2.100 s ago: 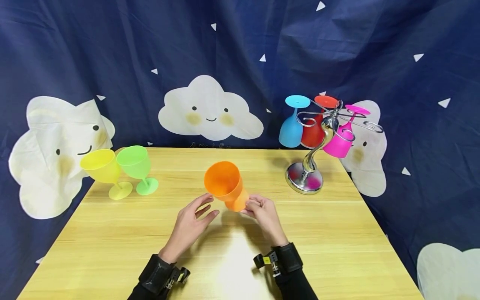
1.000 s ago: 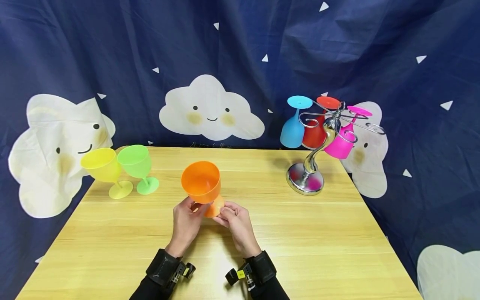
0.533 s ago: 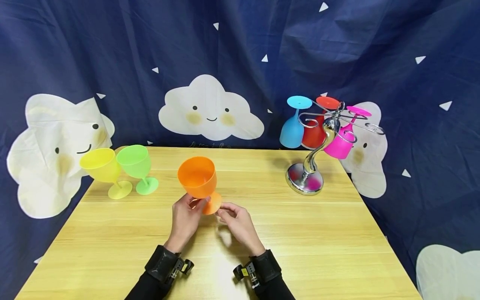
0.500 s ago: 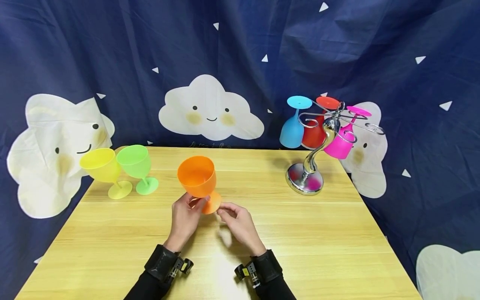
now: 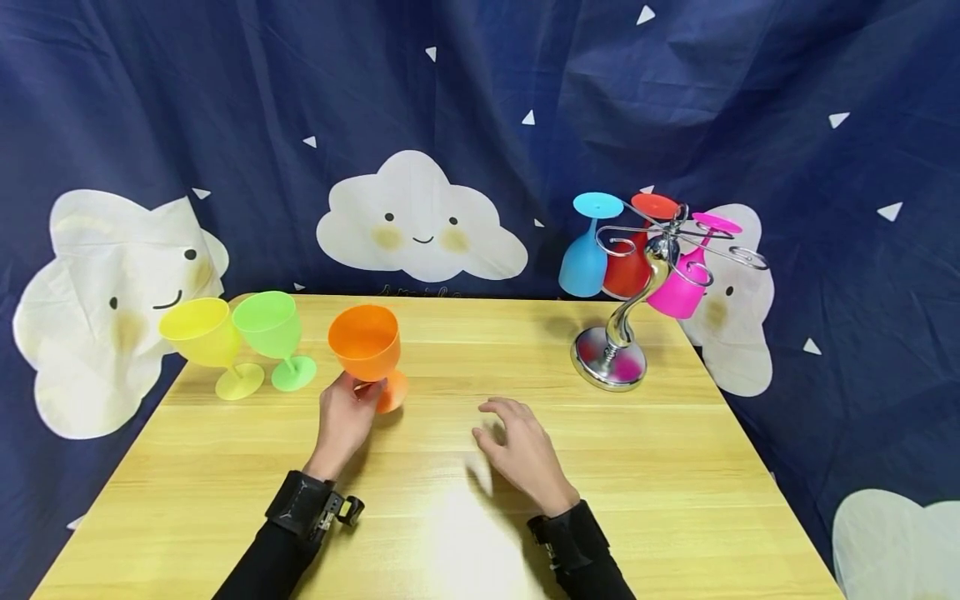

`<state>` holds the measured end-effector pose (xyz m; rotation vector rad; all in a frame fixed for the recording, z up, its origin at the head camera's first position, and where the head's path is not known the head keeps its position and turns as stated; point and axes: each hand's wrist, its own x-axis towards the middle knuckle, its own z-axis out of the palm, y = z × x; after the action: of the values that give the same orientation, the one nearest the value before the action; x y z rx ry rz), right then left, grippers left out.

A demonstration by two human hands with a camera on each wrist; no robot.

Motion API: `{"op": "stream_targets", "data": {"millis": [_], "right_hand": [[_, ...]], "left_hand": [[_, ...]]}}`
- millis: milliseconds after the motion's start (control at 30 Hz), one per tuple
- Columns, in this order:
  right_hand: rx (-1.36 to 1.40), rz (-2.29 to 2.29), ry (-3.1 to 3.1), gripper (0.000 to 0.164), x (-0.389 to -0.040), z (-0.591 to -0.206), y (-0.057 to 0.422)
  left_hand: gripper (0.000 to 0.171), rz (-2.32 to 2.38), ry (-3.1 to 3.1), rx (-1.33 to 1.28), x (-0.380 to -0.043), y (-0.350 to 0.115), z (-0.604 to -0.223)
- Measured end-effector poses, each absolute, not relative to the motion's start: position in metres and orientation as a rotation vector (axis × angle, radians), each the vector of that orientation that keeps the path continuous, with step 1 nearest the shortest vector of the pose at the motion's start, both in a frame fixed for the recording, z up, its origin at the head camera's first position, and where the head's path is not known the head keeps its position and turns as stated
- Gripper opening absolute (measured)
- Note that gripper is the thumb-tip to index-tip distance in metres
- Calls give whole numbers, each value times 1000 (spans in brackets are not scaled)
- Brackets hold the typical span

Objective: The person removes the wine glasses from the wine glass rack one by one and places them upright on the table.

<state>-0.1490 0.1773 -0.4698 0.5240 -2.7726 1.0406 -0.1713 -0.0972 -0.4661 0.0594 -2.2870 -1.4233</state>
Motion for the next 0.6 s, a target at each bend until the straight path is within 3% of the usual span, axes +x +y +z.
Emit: {"op": "stream_targets", "data": {"millis": [600], "right_hand": [[424,723,-2827,35,-135,-476,238]], "left_hand": [[23,-1363,-2484,209,-212,-147,-494]]}}
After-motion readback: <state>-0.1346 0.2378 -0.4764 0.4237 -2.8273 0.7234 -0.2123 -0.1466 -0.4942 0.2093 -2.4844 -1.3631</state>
